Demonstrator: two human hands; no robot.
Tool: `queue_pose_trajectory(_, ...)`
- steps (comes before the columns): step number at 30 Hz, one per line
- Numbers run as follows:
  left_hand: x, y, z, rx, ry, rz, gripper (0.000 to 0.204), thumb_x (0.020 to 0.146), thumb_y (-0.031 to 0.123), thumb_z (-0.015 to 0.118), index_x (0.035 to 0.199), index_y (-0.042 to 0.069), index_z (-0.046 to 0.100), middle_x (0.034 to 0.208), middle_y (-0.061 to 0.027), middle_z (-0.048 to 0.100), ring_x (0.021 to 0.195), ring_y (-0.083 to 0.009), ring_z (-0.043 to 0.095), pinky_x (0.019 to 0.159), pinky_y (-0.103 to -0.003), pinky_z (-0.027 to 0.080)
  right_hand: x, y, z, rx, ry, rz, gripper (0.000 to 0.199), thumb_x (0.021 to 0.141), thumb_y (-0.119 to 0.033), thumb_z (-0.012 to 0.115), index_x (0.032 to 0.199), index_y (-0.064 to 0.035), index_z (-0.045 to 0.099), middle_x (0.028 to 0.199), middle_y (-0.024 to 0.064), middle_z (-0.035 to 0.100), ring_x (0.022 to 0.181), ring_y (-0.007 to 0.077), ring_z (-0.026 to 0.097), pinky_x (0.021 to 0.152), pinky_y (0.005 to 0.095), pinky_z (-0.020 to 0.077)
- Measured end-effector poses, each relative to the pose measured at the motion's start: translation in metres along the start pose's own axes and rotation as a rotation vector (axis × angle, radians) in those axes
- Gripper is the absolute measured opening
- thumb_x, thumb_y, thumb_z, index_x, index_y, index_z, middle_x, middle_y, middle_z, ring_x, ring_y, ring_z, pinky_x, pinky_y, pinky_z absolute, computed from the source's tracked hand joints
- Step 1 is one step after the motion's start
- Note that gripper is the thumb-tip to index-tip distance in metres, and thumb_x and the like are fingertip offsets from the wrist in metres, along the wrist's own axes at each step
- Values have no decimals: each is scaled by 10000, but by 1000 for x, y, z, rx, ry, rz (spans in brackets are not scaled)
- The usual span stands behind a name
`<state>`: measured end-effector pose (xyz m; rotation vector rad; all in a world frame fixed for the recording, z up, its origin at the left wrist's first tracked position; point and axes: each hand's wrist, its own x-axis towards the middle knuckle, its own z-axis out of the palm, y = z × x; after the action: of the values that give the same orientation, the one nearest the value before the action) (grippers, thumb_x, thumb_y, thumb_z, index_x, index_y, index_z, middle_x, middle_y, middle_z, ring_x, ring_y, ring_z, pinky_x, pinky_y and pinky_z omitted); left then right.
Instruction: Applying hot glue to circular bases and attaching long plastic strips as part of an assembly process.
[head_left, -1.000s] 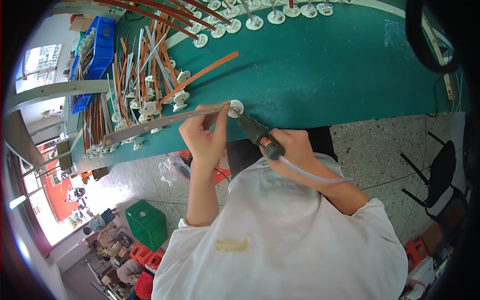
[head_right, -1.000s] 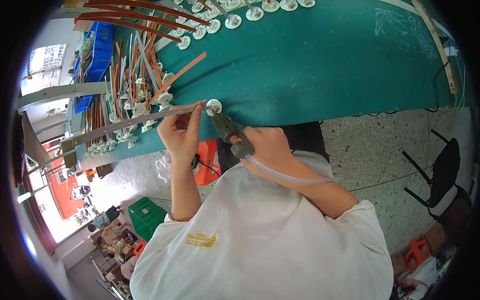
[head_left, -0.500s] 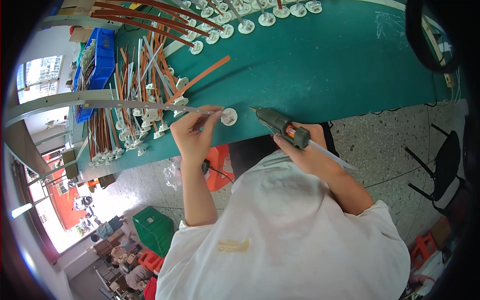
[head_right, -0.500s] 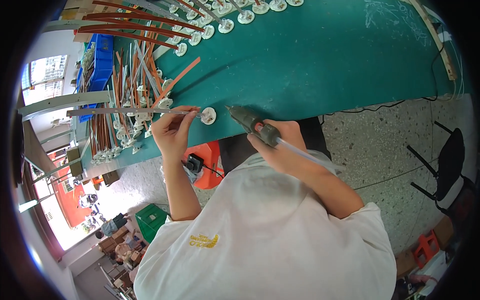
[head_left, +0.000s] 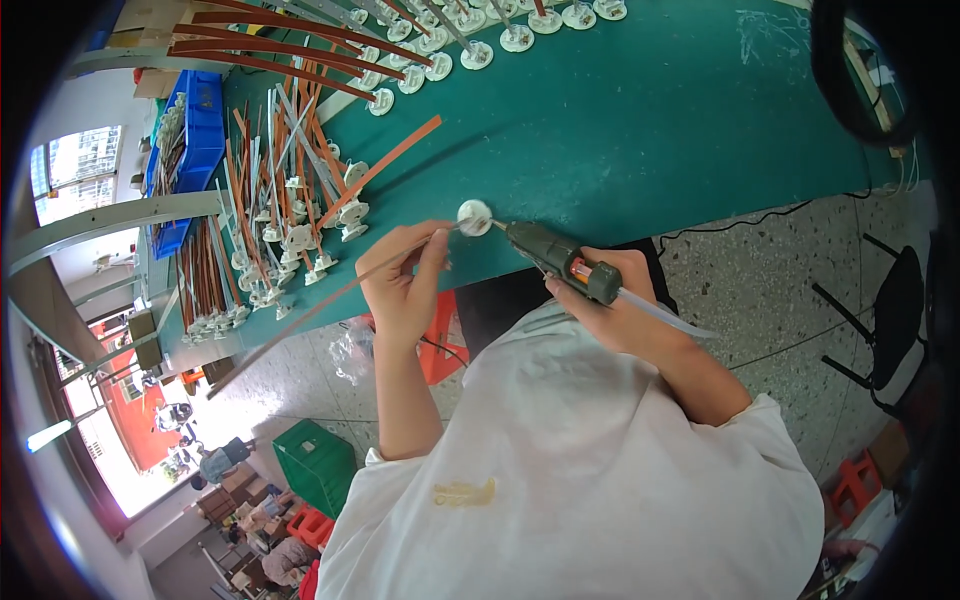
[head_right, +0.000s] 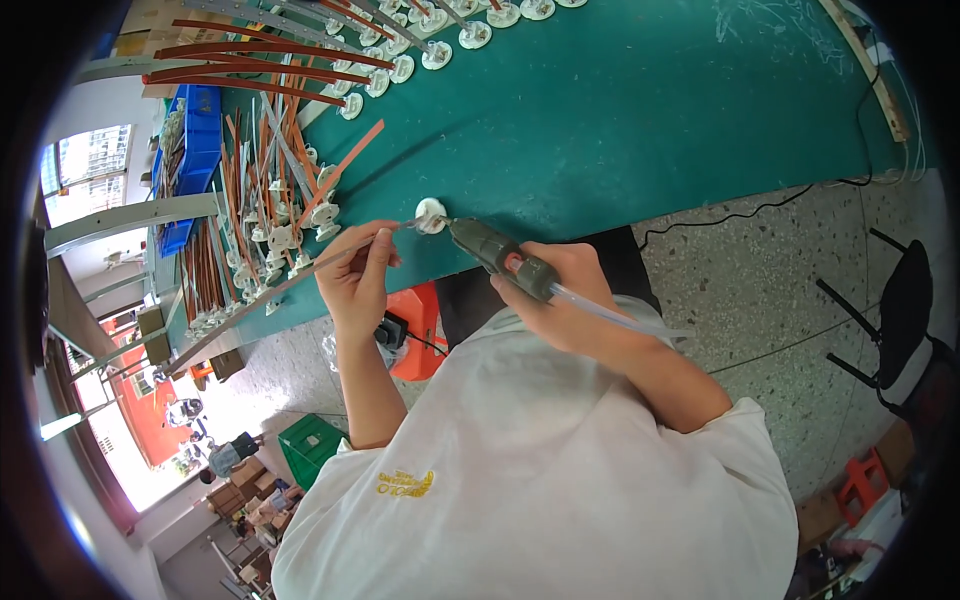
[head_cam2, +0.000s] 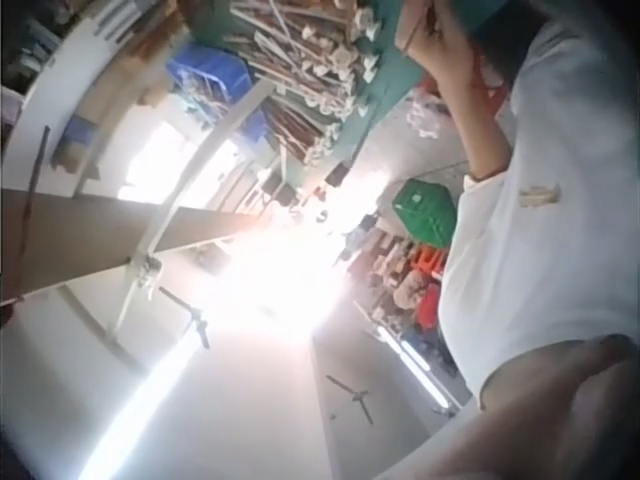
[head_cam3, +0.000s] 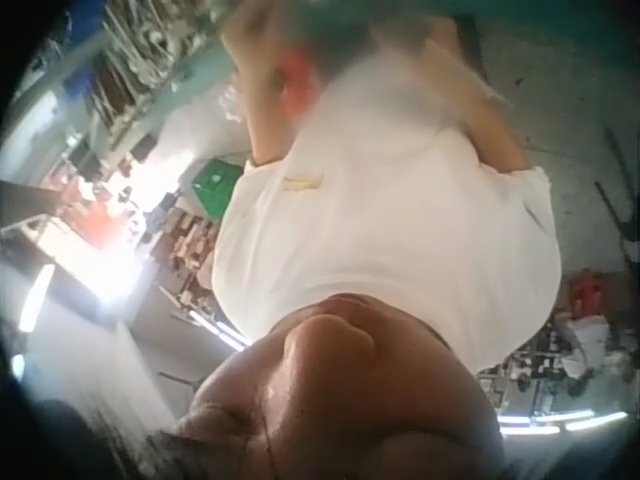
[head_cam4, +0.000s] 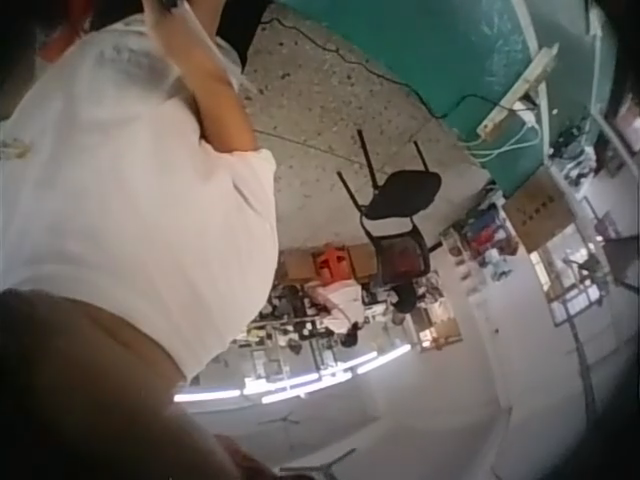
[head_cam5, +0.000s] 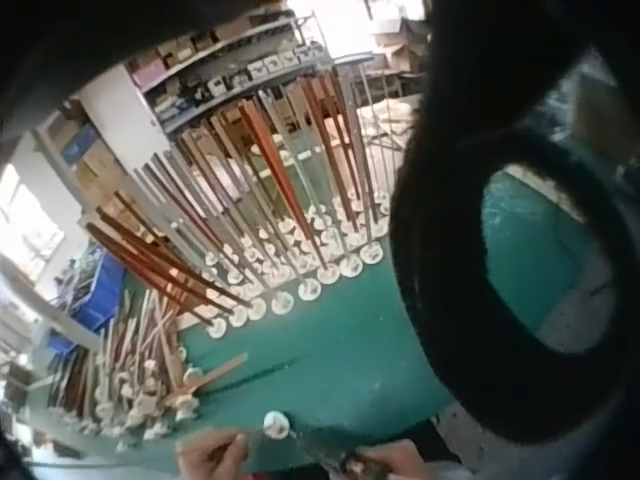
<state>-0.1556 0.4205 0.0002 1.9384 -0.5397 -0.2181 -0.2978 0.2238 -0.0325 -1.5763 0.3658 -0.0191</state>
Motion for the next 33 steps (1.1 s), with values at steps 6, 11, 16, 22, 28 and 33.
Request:
queue_pose_trajectory(6,8,3,-4,237,-53,247,91,917,11,655,849,-47,669,760,-79,627,689,-127,605,590,-236,455,-1,8,-3,0,43,-88,195,829,-128,726,748,4,607,559,114,553,478,217,552,479,342,402)
queue_pose_trajectory(11,15,23,7,319,-55,258,54,886,8,669,896,-30,706,751,-93,667,669,-148,624,606,-272,467,0,4,-6,-42,19,-107,179,818,-129,732,759,-3,620,613,128,589,518,252,570,507,348,418)
queue_pose_trajectory(16,17,22,16,379,18,236,81,856,64,712,858,-16,720,743,-123,709,618,-186,667,577,-273,502,3,5,-3,-267,19,-258,141,805,-71,758,775,6,643,683,123,624,613,257,604,574,334,471)
queue_pose_trajectory(22,23,46,14,471,-60,65,113,836,52,747,911,-30,727,697,-91,708,602,-111,653,547,-216,482,3,11,3,-238,68,-349,156,766,-66,777,748,-15,631,678,112,616,684,303,613,621,377,493)
queue_pose_trajectory(28,24,37,13,514,-68,75,56,822,44,742,851,-3,730,686,-86,710,579,-130,661,530,-228,479,2,11,2,-298,59,-285,144,752,-68,784,759,-14,651,673,125,633,601,293,615,548,365,479)
queue_pose_trajectory(33,23,30,8,405,1,-12,36,795,39,747,816,16,728,666,-92,704,517,-131,628,509,-239,465,8,16,9,-295,64,-368,125,742,-67,781,800,-3,690,663,138,644,574,293,620,512,365,464)
